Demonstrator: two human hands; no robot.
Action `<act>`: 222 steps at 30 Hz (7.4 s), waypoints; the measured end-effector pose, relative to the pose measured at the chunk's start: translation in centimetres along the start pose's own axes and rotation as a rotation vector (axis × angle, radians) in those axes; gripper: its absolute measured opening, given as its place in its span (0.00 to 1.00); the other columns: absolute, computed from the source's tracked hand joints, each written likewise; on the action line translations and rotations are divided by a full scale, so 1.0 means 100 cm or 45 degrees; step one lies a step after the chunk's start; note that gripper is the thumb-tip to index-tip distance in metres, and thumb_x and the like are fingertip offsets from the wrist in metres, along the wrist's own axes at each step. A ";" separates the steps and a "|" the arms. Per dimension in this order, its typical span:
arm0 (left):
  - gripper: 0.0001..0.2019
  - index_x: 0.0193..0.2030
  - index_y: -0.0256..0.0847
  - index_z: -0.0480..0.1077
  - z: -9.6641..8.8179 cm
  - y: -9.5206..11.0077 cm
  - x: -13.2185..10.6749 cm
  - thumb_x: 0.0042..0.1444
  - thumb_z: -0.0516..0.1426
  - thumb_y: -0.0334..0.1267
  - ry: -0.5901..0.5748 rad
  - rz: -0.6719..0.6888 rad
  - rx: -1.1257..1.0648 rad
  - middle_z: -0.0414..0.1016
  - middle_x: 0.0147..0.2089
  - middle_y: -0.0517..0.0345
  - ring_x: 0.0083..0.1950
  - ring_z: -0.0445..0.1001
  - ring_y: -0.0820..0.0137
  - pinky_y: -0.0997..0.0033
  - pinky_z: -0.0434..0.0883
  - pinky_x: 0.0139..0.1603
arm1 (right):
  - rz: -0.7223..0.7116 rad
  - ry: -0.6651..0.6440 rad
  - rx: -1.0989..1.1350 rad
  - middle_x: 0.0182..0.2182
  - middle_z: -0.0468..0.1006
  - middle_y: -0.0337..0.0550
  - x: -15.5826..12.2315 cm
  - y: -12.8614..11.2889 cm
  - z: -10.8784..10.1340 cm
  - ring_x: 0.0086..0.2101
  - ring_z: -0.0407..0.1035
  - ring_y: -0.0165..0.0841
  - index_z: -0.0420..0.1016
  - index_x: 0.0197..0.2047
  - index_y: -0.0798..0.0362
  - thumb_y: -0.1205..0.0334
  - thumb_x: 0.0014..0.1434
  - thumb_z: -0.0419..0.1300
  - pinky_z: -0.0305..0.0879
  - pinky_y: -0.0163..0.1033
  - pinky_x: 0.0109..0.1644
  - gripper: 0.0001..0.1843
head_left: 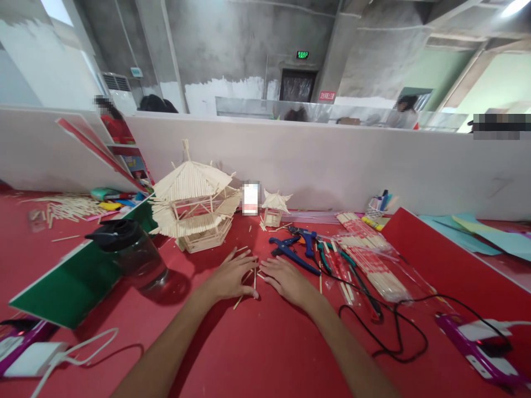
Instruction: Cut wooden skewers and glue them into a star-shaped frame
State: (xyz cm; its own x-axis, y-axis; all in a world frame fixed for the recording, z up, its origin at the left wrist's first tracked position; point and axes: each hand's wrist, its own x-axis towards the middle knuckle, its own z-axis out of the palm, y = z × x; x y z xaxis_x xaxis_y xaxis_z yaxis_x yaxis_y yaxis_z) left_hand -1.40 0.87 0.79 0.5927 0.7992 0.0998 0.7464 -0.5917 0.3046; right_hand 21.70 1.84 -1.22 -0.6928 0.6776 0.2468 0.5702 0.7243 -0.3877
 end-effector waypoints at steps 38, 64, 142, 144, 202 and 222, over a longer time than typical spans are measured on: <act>0.15 0.42 0.41 0.71 -0.036 0.014 -0.005 0.65 0.51 0.50 0.262 -0.158 -0.634 0.77 0.40 0.57 0.40 0.73 0.67 0.71 0.67 0.41 | 0.038 0.057 -0.198 0.38 0.76 0.45 -0.002 -0.025 -0.046 0.38 0.67 0.35 0.71 0.44 0.54 0.61 0.71 0.48 0.54 0.38 0.44 0.12; 0.14 0.33 0.37 0.71 -0.019 0.022 0.001 0.56 0.60 0.48 0.396 -0.224 -1.074 0.73 0.27 0.60 0.29 0.69 0.72 0.73 0.66 0.32 | 0.182 0.270 0.305 0.34 0.74 0.41 0.001 -0.036 -0.036 0.35 0.68 0.32 0.69 0.39 0.52 0.70 0.64 0.52 0.60 0.35 0.40 0.07; 0.08 0.36 0.42 0.74 -0.010 0.014 -0.005 0.52 0.55 0.28 -0.020 -0.342 -0.125 0.79 0.35 0.57 0.36 0.75 0.66 0.72 0.61 0.33 | 0.266 0.120 0.088 0.31 0.79 0.39 0.010 -0.014 0.003 0.35 0.70 0.33 0.78 0.35 0.50 0.69 0.58 0.60 0.61 0.35 0.40 0.06; 0.08 0.37 0.42 0.73 -0.010 0.015 -0.005 0.52 0.55 0.28 -0.022 -0.332 -0.128 0.78 0.35 0.57 0.36 0.75 0.66 0.72 0.62 0.33 | 0.261 0.131 0.095 0.31 0.78 0.39 0.010 -0.013 0.004 0.35 0.70 0.33 0.78 0.35 0.50 0.68 0.59 0.60 0.62 0.36 0.40 0.06; 0.10 0.47 0.43 0.78 -0.013 0.004 -0.003 0.64 0.55 0.39 0.086 0.009 -0.106 0.76 0.46 0.51 0.48 0.74 0.63 0.63 0.68 0.52 | 0.248 0.292 0.175 0.38 0.80 0.43 0.012 -0.012 0.000 0.42 0.71 0.36 0.80 0.41 0.50 0.64 0.60 0.63 0.65 0.38 0.48 0.07; 0.10 0.45 0.44 0.78 -0.018 0.009 -0.004 0.64 0.55 0.38 0.047 -0.015 -0.024 0.73 0.43 0.52 0.47 0.71 0.63 0.66 0.67 0.48 | 0.225 0.136 0.229 0.32 0.81 0.39 0.010 -0.014 0.003 0.35 0.72 0.33 0.80 0.35 0.49 0.70 0.57 0.61 0.63 0.35 0.41 0.07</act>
State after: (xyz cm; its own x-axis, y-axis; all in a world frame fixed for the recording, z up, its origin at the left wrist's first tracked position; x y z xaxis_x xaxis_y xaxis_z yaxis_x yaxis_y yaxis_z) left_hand -1.54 0.19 2.67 0.5722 0.8096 0.1310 0.7470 -0.5805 0.3241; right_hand 20.07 1.43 -0.64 -0.5333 0.8082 0.2498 0.5842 0.5655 -0.5822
